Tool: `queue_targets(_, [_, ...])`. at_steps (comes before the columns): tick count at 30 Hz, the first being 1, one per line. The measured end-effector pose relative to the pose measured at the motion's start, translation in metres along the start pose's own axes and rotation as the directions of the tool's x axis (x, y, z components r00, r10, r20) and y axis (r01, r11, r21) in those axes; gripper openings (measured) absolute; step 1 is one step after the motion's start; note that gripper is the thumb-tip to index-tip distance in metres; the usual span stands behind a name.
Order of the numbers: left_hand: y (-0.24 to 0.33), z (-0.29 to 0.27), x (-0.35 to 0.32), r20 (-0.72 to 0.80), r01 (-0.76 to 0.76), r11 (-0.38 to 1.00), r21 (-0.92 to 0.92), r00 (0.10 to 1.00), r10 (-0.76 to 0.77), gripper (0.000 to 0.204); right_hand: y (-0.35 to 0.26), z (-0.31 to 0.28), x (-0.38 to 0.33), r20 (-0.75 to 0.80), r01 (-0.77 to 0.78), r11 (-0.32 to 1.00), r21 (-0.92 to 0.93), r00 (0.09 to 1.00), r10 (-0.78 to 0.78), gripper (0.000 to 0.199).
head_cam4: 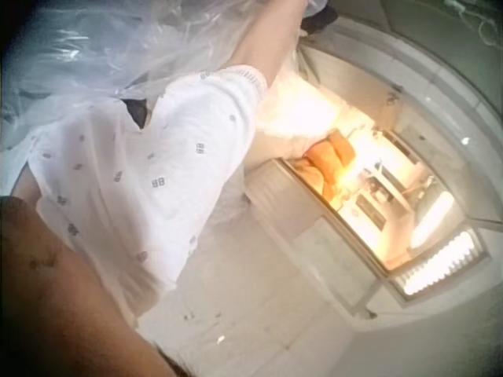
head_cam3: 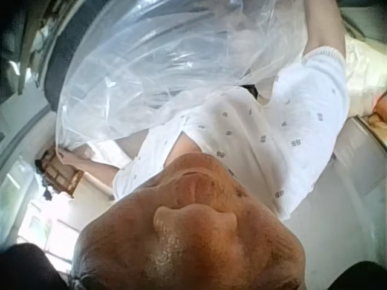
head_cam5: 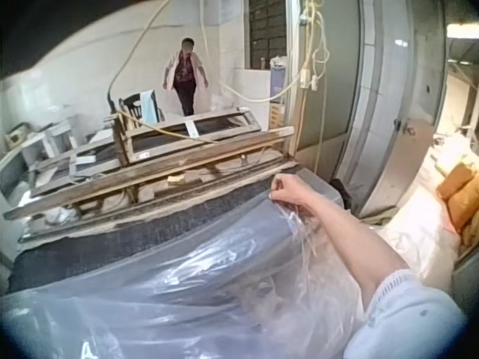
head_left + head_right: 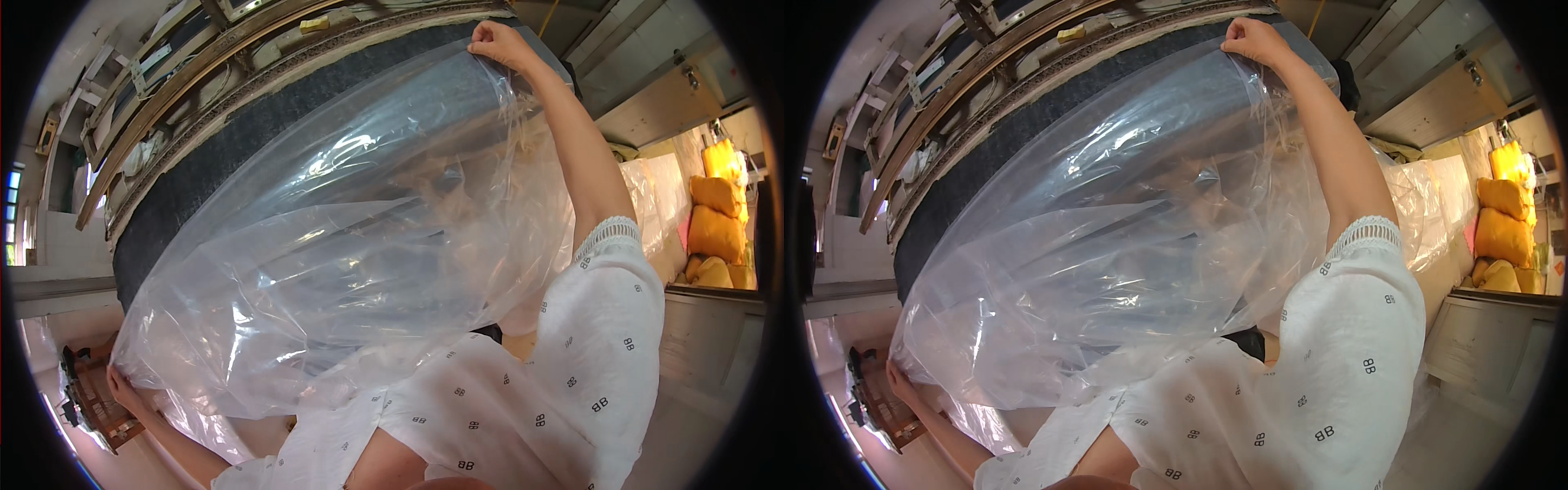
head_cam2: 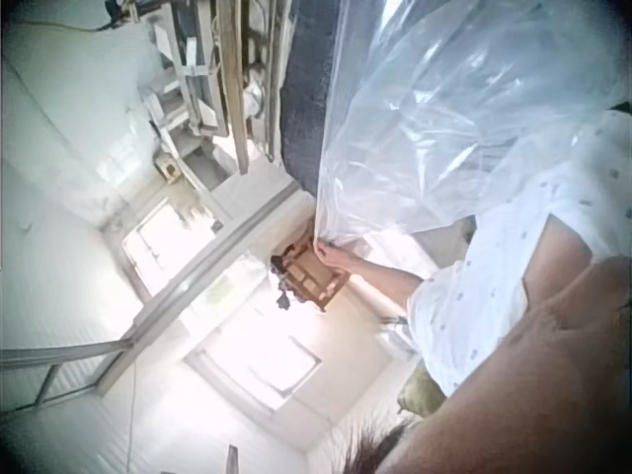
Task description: Wrapping a large rectangular object with transparent plastic film.
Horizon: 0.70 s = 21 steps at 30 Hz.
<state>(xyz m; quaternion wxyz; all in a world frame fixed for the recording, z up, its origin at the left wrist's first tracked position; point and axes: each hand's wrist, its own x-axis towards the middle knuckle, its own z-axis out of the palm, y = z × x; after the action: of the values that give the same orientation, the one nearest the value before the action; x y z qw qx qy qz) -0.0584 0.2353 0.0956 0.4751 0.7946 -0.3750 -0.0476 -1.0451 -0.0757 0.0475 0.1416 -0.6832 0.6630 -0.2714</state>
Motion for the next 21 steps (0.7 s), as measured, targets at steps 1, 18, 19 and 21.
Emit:
queue_targets(1, [-0.005, -0.007, -0.009, 0.030, 0.074, 0.997, -0.021, 0.997, -0.073, 0.040, -0.008, -0.001, 0.003, 0.003, 0.007, 1.000, 0.011, 1.000, -0.007, 0.029])
queue_targets(18, [0.050, 0.150, 0.122, 0.068, 0.020, 0.936, -0.351, 0.998, 0.004, 0.028, 0.039, -0.080, 0.068, -0.131, -0.043, 0.665, 0.746, 0.969, 0.210, 0.025])
queue_targets(19, [0.015, 0.189, 0.147, 0.119, -0.041, 0.971, -0.235, 0.990, 0.070, 0.029, 0.090, -0.083, 0.079, -0.190, 0.022, 0.904, 0.428, 0.980, 0.066, 0.025])
queue_targets(21, [-0.016, 0.191, 0.167, 0.129, -0.116, 0.992, -0.040, 0.984, 0.121, 0.031, 0.092, 0.004, 0.082, -0.290, 0.094, 0.812, 0.576, 0.952, 0.095, 0.022])
